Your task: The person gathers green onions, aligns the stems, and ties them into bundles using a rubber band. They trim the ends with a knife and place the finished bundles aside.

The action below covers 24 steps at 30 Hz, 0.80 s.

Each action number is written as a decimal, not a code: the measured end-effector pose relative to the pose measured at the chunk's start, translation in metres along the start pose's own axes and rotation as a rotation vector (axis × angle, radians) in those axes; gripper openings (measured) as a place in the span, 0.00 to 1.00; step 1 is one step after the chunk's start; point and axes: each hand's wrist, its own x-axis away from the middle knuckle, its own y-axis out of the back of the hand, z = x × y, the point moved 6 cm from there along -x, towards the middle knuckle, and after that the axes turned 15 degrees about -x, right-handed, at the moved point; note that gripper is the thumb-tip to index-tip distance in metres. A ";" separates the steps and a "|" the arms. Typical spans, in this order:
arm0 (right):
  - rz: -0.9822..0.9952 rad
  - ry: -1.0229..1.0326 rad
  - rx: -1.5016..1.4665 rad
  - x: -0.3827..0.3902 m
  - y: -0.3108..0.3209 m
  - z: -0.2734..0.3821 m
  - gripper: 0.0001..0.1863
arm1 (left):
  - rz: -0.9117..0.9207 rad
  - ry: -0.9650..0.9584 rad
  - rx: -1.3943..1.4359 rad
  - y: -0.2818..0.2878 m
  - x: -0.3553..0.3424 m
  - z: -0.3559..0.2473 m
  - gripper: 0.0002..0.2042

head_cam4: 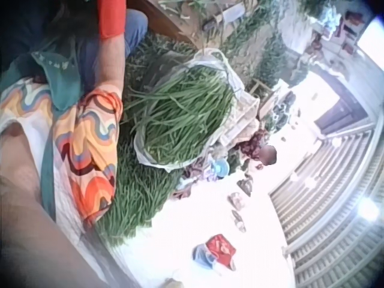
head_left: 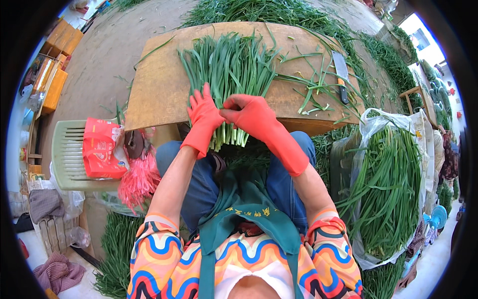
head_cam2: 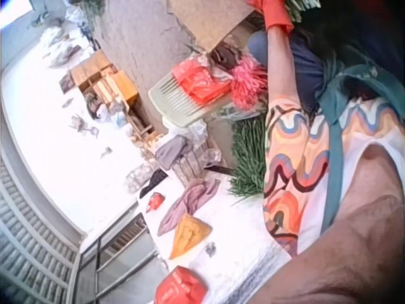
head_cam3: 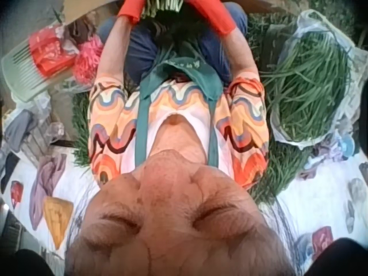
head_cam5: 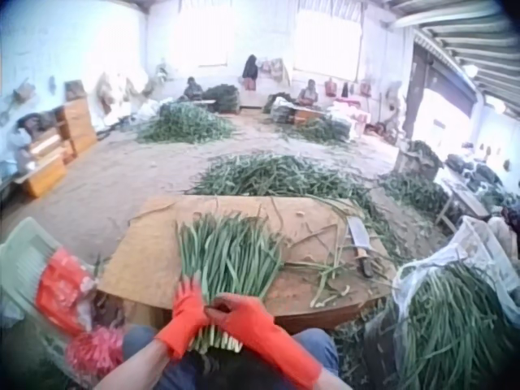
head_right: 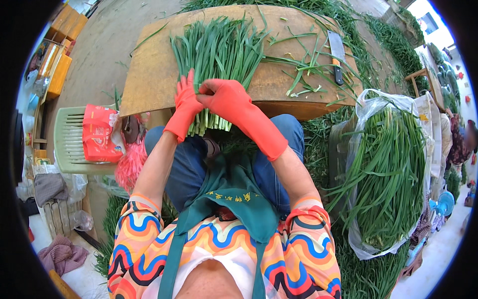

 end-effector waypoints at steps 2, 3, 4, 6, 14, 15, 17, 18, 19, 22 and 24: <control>-0.103 0.064 -0.337 -0.010 0.018 0.030 0.09 | -0.075 0.026 0.036 0.006 0.005 0.002 0.58; -0.182 0.188 -0.615 -0.010 0.048 0.054 0.10 | -0.089 0.015 0.076 0.008 0.005 0.001 0.58; -0.270 0.347 -0.941 -0.028 0.086 0.050 0.13 | -0.099 -0.011 0.116 0.009 0.006 -0.003 0.58; -0.443 0.173 -1.011 -0.037 0.106 0.025 0.17 | -0.136 -0.091 0.311 0.000 -0.002 0.004 0.56; 0.148 -0.420 0.379 -0.003 0.001 -0.053 0.11 | -0.056 -0.237 1.040 -0.003 -0.013 0.049 0.47; 0.096 -0.441 0.344 -0.003 0.006 -0.052 0.11 | -0.026 -0.256 1.111 -0.003 -0.012 0.049 0.45; 0.096 -0.157 0.432 -0.010 -0.004 -0.037 0.11 | 0.032 -0.294 1.253 -0.002 -0.010 0.048 0.42; 0.095 -0.013 0.474 -0.012 -0.011 -0.029 0.11 | 0.043 -0.297 1.269 -0.002 -0.010 0.048 0.42; 0.119 0.063 0.578 -0.011 -0.020 -0.027 0.11 | 0.054 -0.300 1.286 -0.003 -0.010 0.048 0.41; 0.196 0.136 0.853 -0.012 -0.050 -0.039 0.11 | 0.050 -0.301 1.276 -0.004 -0.011 0.048 0.44; 0.308 0.146 0.936 -0.015 -0.057 -0.045 0.12 | 0.025 -0.291 1.160 0.006 -0.006 0.040 0.45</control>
